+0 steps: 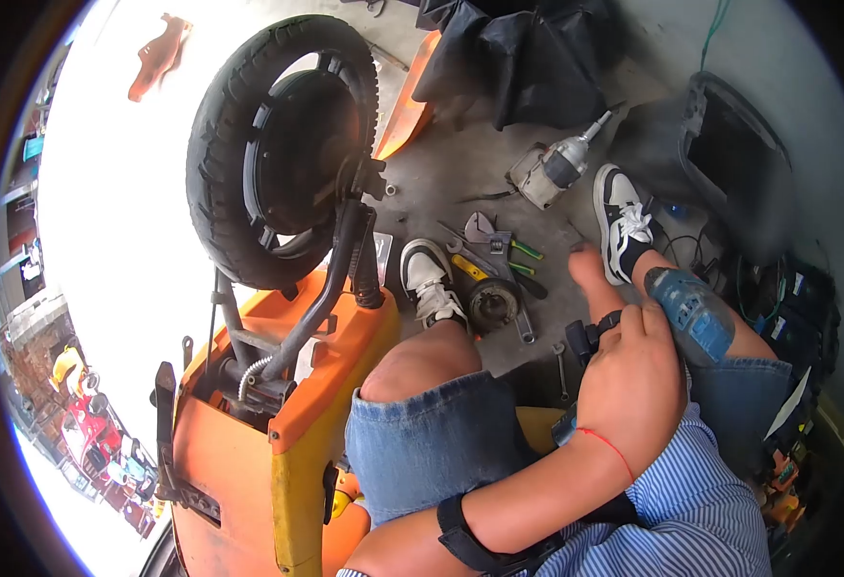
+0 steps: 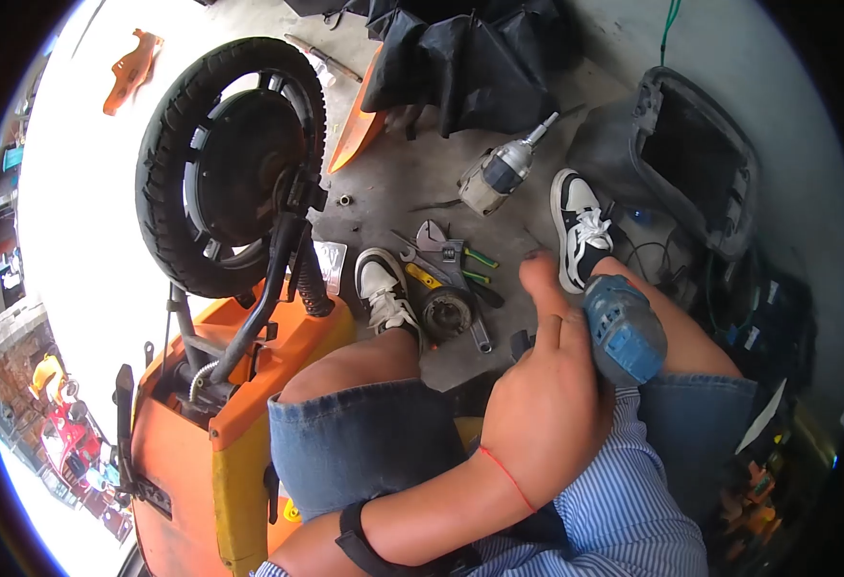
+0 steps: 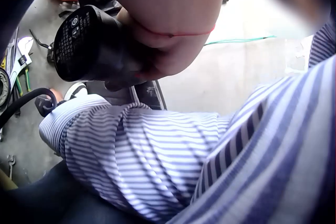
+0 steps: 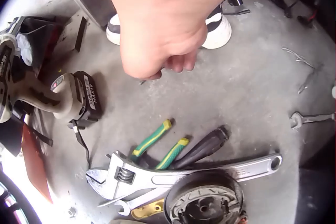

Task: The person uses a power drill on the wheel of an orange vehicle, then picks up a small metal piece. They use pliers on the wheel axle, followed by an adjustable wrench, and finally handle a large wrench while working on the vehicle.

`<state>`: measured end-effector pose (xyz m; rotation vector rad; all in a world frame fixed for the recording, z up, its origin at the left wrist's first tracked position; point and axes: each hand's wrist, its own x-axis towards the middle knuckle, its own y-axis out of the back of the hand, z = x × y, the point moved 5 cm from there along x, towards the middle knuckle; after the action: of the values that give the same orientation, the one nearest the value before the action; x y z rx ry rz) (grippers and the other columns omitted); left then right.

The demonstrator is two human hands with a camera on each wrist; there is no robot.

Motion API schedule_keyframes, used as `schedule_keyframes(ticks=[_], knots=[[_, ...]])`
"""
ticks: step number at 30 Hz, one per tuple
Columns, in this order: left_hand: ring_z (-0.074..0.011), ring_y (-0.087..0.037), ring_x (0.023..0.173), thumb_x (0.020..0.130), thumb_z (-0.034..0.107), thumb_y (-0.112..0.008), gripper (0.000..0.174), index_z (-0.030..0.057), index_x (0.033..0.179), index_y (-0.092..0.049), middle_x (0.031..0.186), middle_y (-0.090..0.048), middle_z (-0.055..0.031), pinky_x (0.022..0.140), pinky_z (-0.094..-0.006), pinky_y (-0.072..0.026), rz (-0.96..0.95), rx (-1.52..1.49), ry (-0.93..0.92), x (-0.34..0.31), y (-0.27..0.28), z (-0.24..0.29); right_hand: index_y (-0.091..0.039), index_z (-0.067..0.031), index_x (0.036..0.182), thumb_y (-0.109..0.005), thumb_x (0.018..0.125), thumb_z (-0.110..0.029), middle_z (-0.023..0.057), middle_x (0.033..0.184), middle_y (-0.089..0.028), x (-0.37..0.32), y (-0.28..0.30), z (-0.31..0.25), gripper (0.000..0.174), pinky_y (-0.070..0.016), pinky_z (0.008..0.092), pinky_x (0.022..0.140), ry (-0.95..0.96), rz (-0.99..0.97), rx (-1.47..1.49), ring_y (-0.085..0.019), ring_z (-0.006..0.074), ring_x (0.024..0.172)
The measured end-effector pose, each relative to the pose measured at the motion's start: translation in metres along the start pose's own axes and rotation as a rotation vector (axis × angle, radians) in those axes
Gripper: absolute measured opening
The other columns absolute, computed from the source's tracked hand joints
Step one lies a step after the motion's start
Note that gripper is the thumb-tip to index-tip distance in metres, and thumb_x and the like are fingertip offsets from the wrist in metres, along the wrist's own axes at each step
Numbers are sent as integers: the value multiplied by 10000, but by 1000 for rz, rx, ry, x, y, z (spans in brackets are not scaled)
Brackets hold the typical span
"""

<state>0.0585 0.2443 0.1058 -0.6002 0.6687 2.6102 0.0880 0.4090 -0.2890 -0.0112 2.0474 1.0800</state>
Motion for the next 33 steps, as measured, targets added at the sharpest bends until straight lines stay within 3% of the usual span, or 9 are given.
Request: schedule_keyframes(ticks=[7,10,17,19,22,26,27,30,33], knots=[[-438,-642,831,816,126,-601,367,-80,1098,-487,1077,-557,-282,690,-475,-549,115,8,-20,1,2,-1,-616,2,1167,-618,807,-130,219,1173,-639,-33,13,-24,384,-477,379,946,177,-401,-47,-618,313,1102],[-447,-623,895,830,156,-602,295,-49,1019,-507,1056,-566,-265,767,-503,-515,230,59,-68,6,4,0,-602,1,1190,-633,801,-117,205,1187,-636,-86,83,-101,408,-473,370,953,343,-465,-161,-613,297,1114],[-445,-575,1017,824,136,-627,487,-86,1232,-481,1143,-538,-274,894,-447,-474,374,-263,-243,6,37,10,-573,0,1236,-664,789,-93,177,1215,-630,-241,249,-197,465,-466,352,966,574,-492,-194,-605,265,1138],[-400,-547,1088,855,137,-615,564,-99,1330,-422,1222,-493,-273,958,-411,-441,370,-319,-352,-1,44,22,-470,-9,1346,-711,779,-75,102,1282,-574,-279,271,-204,620,-435,345,1007,550,-675,617,-554,221,1190],[-394,-548,1108,904,135,-571,524,-106,1344,-418,1222,-505,-274,969,-402,-435,255,-390,-391,-15,56,35,-394,-18,1401,-726,797,-105,72,1329,-515,-275,260,-211,694,-422,366,1024,491,-682,1087,-521,222,1223],[-260,-582,1171,961,130,-543,402,-63,1311,-505,1182,-625,-207,986,-341,-439,139,-264,-323,-56,105,34,-575,-32,1150,-677,844,-148,91,1059,-648,-260,229,-233,343,-470,341,933,251,-664,1263,-623,203,1019],[-236,-590,1158,957,109,-542,378,-49,1300,-522,1187,-633,-180,974,-337,-449,283,-209,-359,-74,125,29,-588,-36,1020,-668,821,-164,98,892,-655,-260,230,-245,250,-520,344,823,179,-714,1253,-648,219,830],[-210,-641,1055,927,25,-538,288,-19,1208,-583,1124,-663,-136,924,-339,-480,794,-11,-357,-143,176,4,-575,-31,995,-661,775,-169,107,826,-643,-227,214,-243,274,-542,341,730,-55,-801,1329,-645,221,745],[-331,-657,921,811,-55,-586,249,4,1045,-645,955,-663,-164,825,-370,-516,1029,309,-254,-232,199,-37,-583,-10,979,-654,739,-179,117,828,-653,-247,217,-262,302,-544,327,705,-67,-704,1275,-643,215,744]])
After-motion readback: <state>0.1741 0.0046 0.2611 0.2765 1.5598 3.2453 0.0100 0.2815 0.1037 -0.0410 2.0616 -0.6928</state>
